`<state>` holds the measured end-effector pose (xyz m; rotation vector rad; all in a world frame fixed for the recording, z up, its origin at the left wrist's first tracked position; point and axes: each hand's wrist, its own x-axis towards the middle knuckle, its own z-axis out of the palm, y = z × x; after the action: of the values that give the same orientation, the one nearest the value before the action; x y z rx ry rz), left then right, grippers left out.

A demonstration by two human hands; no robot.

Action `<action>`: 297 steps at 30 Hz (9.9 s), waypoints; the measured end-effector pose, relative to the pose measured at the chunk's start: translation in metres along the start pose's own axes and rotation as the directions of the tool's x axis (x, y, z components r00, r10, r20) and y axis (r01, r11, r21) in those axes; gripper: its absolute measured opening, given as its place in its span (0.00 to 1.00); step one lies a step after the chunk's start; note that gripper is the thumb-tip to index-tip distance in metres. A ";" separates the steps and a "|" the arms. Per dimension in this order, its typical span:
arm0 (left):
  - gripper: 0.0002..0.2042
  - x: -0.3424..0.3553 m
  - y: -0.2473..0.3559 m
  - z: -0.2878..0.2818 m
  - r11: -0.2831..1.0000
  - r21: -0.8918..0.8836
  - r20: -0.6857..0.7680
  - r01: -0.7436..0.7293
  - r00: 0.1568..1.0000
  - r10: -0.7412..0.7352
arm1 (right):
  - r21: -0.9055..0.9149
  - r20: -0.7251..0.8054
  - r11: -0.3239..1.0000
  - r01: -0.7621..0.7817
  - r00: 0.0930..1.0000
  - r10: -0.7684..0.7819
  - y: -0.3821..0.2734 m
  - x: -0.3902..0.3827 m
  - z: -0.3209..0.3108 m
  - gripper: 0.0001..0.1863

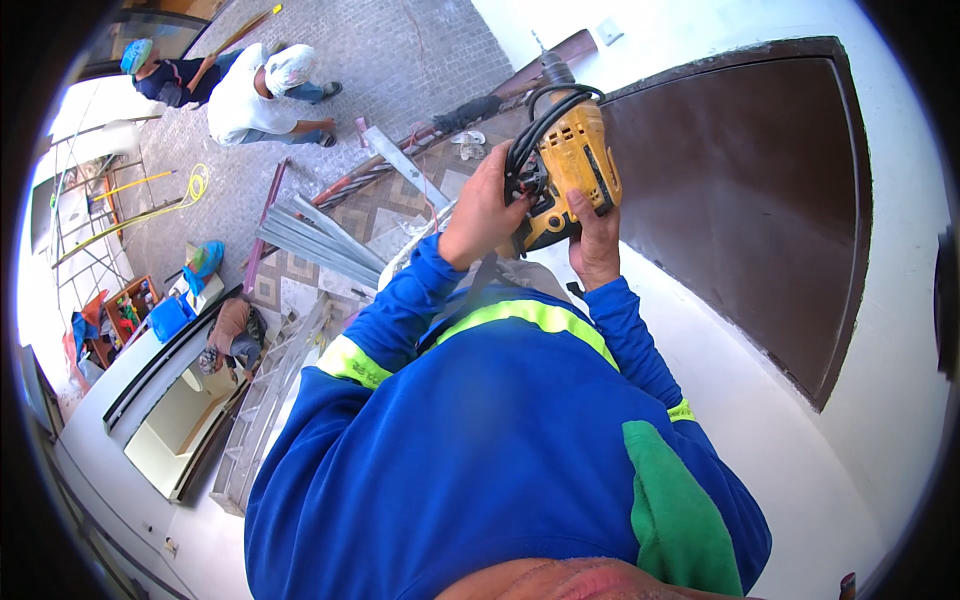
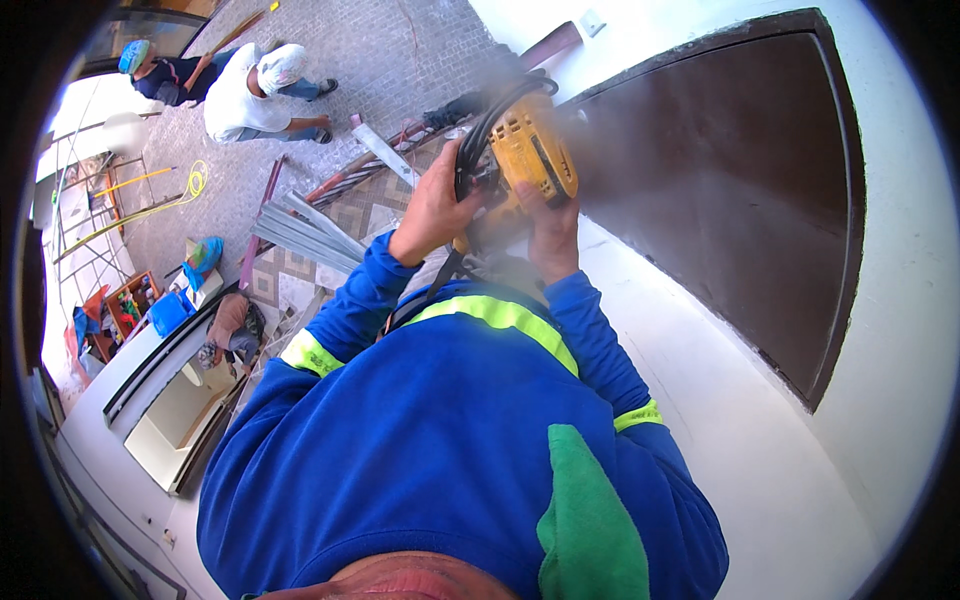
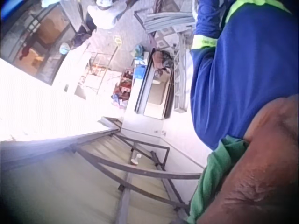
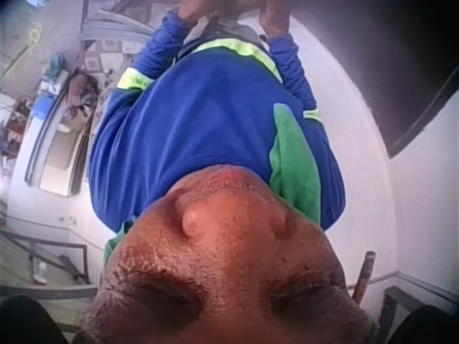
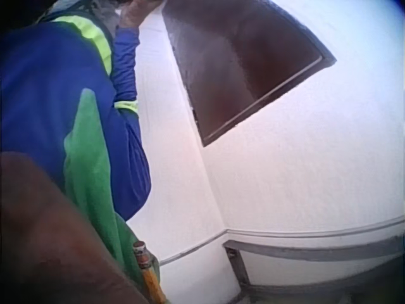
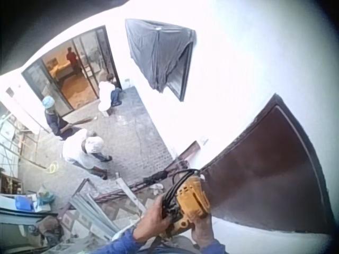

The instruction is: The person prepares a power drill, positions a long pink molding strip against the upper wall near the ceiling, and drills into the wall to secure the strip. Other workers are visible in the background.

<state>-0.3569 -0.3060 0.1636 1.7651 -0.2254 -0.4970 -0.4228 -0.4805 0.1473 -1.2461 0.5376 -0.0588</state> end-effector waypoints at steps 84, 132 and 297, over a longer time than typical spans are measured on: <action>0.18 0.189 0.095 -0.089 0.458 -0.822 -0.367 -0.339 0.930 0.028 | -0.069 0.185 0.969 0.235 0.958 -0.220 -0.128 -0.013 -0.060 0.34; 0.14 0.045 0.002 -0.451 0.679 -0.506 -0.807 -0.532 0.571 -0.153 | -0.850 0.492 0.230 0.473 0.870 0.026 -0.236 0.043 -0.165 0.32; 0.12 -0.021 -0.106 0.210 0.847 0.252 0.906 -0.467 0.423 -0.036 | -0.979 -0.016 -0.176 0.105 0.815 0.579 -0.075 -0.195 -0.219 0.38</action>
<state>-0.4805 -0.4550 0.0276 1.7072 -1.4633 -1.2494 -0.6668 -0.6350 0.2385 -2.5949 0.3052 1.3429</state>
